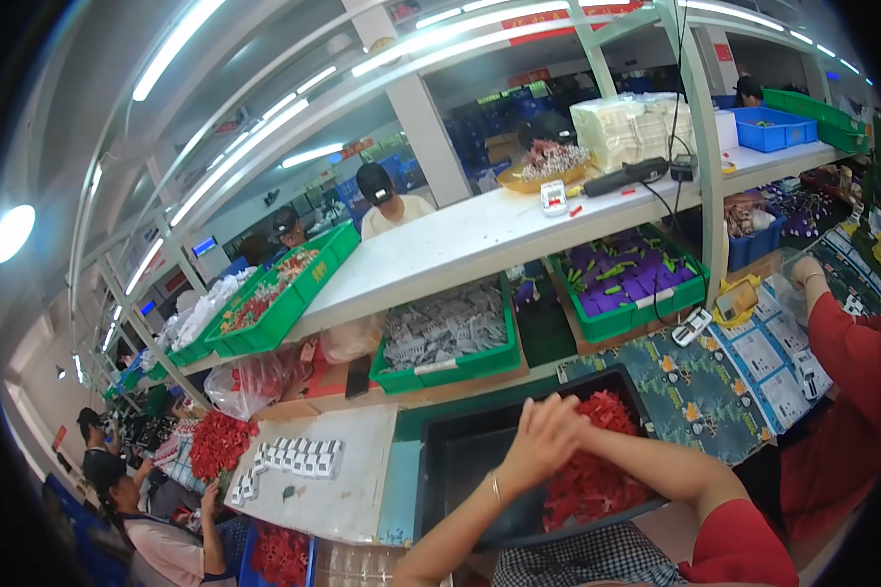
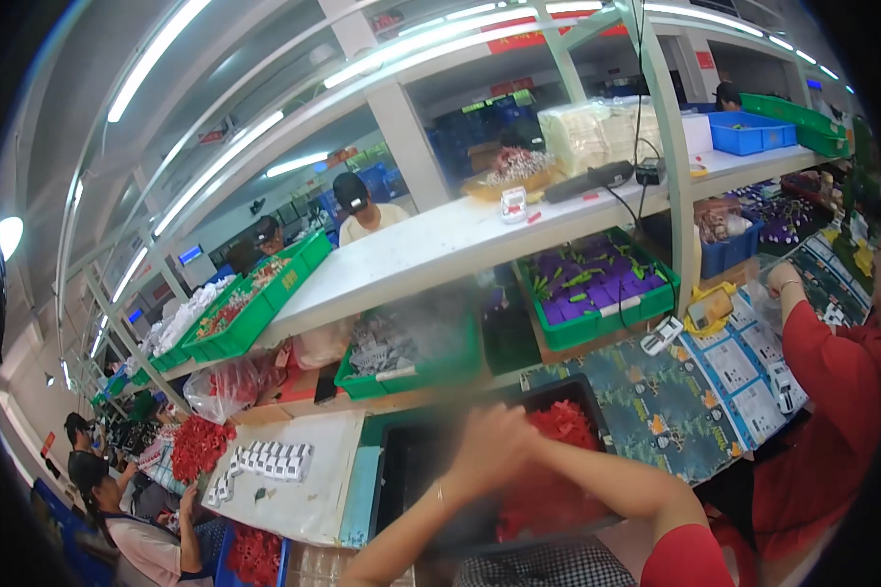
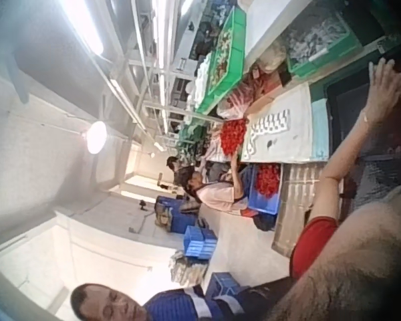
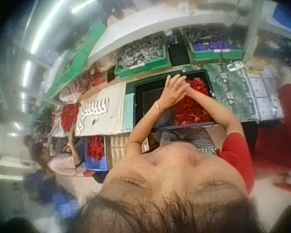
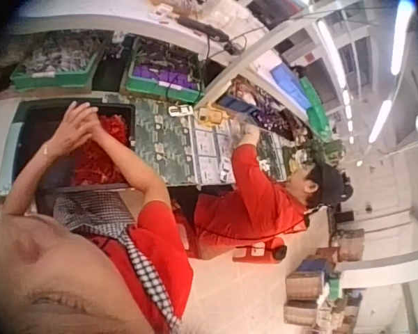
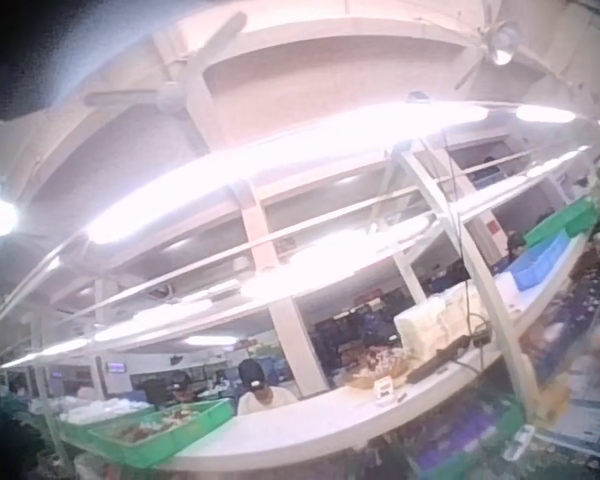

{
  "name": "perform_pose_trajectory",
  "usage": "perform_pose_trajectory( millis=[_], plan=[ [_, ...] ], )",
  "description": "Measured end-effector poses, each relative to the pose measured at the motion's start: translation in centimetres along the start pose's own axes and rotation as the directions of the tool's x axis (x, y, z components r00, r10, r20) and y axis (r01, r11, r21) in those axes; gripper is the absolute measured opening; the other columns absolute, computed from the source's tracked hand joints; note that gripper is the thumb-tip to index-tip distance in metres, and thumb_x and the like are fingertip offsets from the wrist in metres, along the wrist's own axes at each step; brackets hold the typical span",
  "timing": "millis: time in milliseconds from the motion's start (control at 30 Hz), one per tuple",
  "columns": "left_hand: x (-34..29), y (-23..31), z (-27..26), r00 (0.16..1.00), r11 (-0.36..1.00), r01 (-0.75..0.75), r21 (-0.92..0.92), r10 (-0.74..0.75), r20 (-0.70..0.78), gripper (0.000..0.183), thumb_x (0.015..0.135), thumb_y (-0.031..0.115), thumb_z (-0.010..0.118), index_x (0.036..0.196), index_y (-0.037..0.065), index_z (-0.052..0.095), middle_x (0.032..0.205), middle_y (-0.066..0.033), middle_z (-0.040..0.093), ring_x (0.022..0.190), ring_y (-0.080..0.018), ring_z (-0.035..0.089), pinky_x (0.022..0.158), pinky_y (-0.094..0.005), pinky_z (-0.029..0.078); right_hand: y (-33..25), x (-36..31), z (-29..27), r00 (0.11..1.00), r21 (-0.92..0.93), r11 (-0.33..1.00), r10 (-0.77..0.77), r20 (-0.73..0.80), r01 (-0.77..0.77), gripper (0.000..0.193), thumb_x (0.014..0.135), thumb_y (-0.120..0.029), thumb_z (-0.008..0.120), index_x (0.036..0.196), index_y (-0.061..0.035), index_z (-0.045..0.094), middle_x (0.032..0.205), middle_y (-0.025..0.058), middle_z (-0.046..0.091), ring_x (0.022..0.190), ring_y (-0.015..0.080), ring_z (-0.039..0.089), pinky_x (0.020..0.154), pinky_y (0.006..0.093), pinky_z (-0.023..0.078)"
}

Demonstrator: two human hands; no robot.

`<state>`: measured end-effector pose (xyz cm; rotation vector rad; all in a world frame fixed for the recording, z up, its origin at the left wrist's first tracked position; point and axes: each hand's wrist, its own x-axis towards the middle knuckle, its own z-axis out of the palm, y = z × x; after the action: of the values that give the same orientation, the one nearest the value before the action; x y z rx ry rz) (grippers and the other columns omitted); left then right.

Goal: The person assembles toy cars by picking up plastic parts from a tray and fitting them into toy car bodies by hand.

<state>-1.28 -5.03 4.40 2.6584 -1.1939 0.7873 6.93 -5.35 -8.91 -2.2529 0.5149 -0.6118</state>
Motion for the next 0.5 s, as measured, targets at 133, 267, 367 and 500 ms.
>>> perform_pose_trajectory(
  millis=[133,267,367,500],
  plan=[
    [-2.4,-3.4,2.8,0.992,0.978,0.081,-0.194,-0.098,-0.079,0.054,0.08,0.021,0.066,0.13,0.012,0.047,0.14,-0.0128,0.037,0.128,-0.0345,0.036,0.105,-0.0529,0.027,2.0,8.4,-8.0,0.511,0.896,0.43,-0.799,0.318,0.115,0.017,0.084,-0.018,0.062,0.09,-0.0028,0.061,0.089,0.0051,0.064,0.083,0.013,0.059,0.07,0.0296,0.049],
    [-1.1,-3.3,3.8,0.965,0.942,0.12,-0.312,-0.184,-0.186,0.059,0.074,0.007,0.067,0.129,0.01,0.047,0.134,-0.0164,0.041,0.123,-0.0356,0.04,0.103,-0.0472,0.032,2.9,9.1,-8.8,0.609,0.854,0.486,-0.739,0.29,0.183,0.013,0.086,-0.011,0.058,0.092,-0.0009,0.064,0.085,0.0065,0.066,0.08,0.0112,0.059,0.069,0.0275,0.049],
    [-1.5,-3.1,2.6,0.899,0.901,0.268,-0.34,-0.36,-0.247,0.049,0.075,0.006,0.066,0.122,0.008,0.053,0.127,-0.0164,0.047,0.119,-0.0354,0.043,0.1,-0.0445,0.034,0.8,8.2,-13.6,0.503,0.737,0.531,-0.811,0.299,0.418,0.02,0.086,-0.02,0.063,0.093,-0.0012,0.066,0.082,0.0073,0.067,0.075,0.0122,0.061,0.063,0.0296,0.051],
    [-5.8,-5.5,2.6,0.713,0.583,0.459,-0.671,-0.692,-0.114,0.031,0.085,0.006,0.065,0.115,0.001,0.057,0.099,-0.0114,0.064,0.084,-0.0159,0.064,0.068,-0.0271,0.052,-1.0,6.0,-9.7,0.46,0.773,0.626,-0.66,0.594,-0.1,0.025,0.084,-0.024,0.071,0.078,-0.0019,0.06,0.07,0.0038,0.061,0.071,0.0094,0.058,0.062,0.0247,0.047]
  ],
)
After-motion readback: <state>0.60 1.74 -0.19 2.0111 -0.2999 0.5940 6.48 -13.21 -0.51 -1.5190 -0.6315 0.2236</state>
